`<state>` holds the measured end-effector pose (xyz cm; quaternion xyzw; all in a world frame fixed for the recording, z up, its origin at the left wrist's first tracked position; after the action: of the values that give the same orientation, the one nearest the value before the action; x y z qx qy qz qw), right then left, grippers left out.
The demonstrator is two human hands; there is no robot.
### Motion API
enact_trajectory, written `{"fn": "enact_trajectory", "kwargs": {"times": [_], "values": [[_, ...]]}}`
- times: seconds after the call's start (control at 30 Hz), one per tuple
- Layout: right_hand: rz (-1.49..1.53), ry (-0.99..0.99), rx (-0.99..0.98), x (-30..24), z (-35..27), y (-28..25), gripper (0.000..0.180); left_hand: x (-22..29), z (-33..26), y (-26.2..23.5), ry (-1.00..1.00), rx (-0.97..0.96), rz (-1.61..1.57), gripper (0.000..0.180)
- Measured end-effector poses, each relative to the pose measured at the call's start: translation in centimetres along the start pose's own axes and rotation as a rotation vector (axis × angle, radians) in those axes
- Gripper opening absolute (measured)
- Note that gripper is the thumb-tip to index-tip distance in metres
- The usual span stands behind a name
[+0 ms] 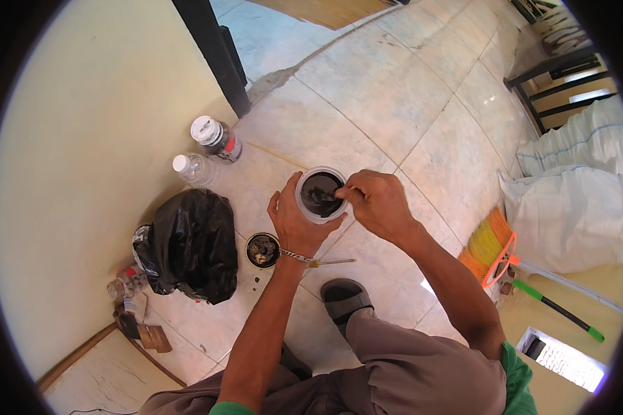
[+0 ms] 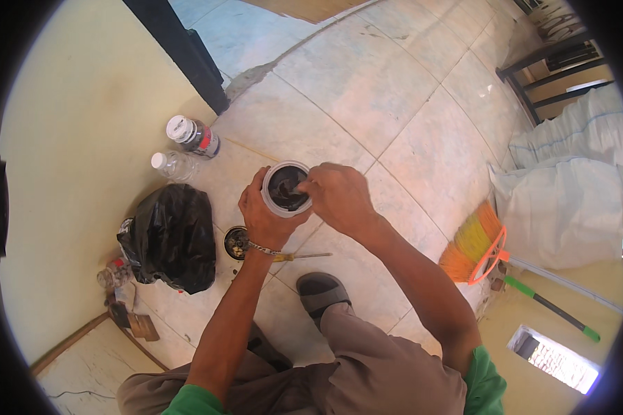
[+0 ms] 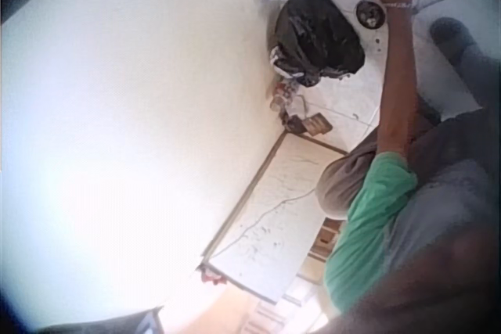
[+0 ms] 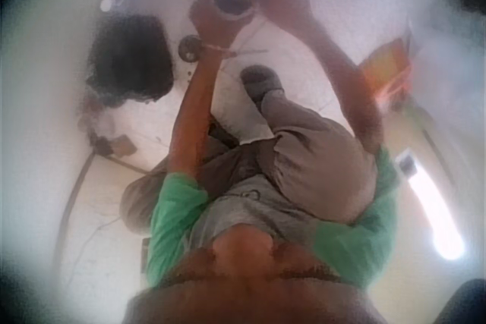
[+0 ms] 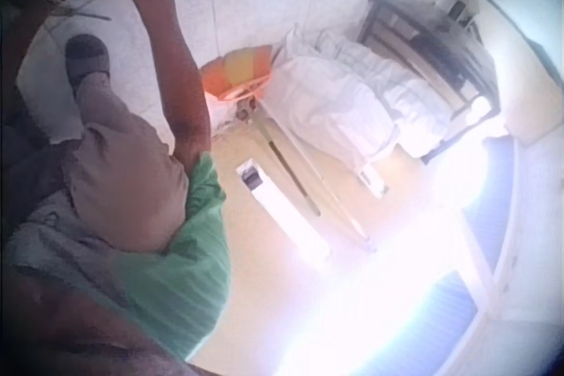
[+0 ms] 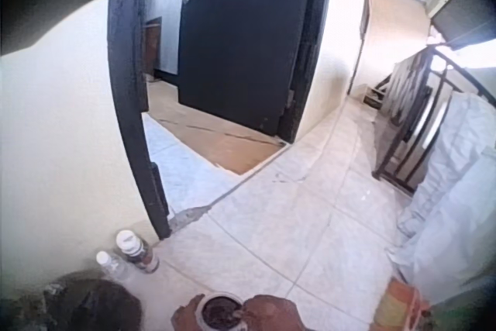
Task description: The person pours liquid from a clear plastic bottle into a small white container holding a dark substance. They then use a thin stick to stir the mixture thoroughly, scraping the sides of the container to ensure the contents are well combined.
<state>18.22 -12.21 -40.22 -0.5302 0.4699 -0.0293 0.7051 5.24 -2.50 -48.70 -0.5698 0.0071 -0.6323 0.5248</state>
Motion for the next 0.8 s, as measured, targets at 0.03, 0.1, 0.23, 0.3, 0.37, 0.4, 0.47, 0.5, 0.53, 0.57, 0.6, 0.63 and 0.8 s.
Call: {"fn": "enact_trajectory", "kwargs": {"times": [0.03, 0.1, 0.23, 0.3, 0.37, 0.4, 0.47, 0.5, 0.53, 0.57, 0.6, 0.63, 0.8], "values": [[-0.156, -0.088, 0.075, 0.0, -0.2, -0.4, 0.007, 0.2, 0.0, 0.2, -0.001, 0.007, -0.009, 0.115], [-0.056, -0.221, 0.213, -1.0, -0.6, 0.0, 0.006, 0.5, 0.0, 0.8, 0.005, 0.011, -0.020, 0.115], [0.082, -0.201, 0.075, -2.6, -0.8, 0.8, 0.002, -0.2, -0.1, 0.1, -0.022, -0.014, -0.003, 0.115], [-0.134, -0.051, 0.038, -1.1, -0.6, 1.0, 0.002, -0.1, 0.0, 0.1, -0.021, -0.017, -0.005, 0.114], [0.055, -0.145, 0.110, -1.7, -0.6, 1.3, 0.003, 0.3, 0.0, 0.5, 0.008, 0.012, -0.009, 0.114], [0.161, -0.195, 0.138, -2.3, -0.6, 1.6, 0.004, 0.0, 0.0, 0.5, -0.001, 0.002, 0.005, 0.114], [0.173, -0.135, 0.044, -2.1, -0.8, 1.8, 0.008, -0.6, -0.2, 0.6, -0.021, -0.015, 0.030, 0.114], [0.079, -0.135, 0.052, -1.6, -0.9, 1.1, 0.008, -0.6, -0.1, 0.6, -0.036, -0.018, 0.011, 0.114], [-0.015, -0.138, 0.060, -1.5, -0.8, 0.8, 0.008, -0.6, -0.1, 0.6, -0.050, -0.019, -0.009, 0.114], [-0.091, -0.082, 0.113, -1.2, -0.4, 0.6, 0.009, -0.6, -0.1, 0.6, -0.065, -0.020, -0.030, 0.114], [-0.004, -0.095, 0.114, -1.4, -0.3, 0.8, 0.009, -0.6, -0.1, 0.8, -0.069, -0.038, -0.024, 0.113], [0.083, -0.107, 0.115, -1.7, -0.3, 1.1, 0.009, -0.7, 0.0, 1.1, -0.073, -0.056, -0.018, 0.113], [0.054, -0.034, 0.060, -0.5, -1.1, 0.4, 0.012, -0.7, -0.3, 0.1, -0.072, -0.015, -0.063, 0.111]]}}
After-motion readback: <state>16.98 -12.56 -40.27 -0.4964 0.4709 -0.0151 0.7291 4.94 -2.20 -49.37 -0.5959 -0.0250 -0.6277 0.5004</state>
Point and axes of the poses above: each hand's wrist, its own z-axis towards the middle knuckle, its own y-axis out of the palm, x = y × z, the point moved 8 cm from there along z, towards the middle knuckle, and after that the axes turned 5 degrees about y, right-handed, at the moved point
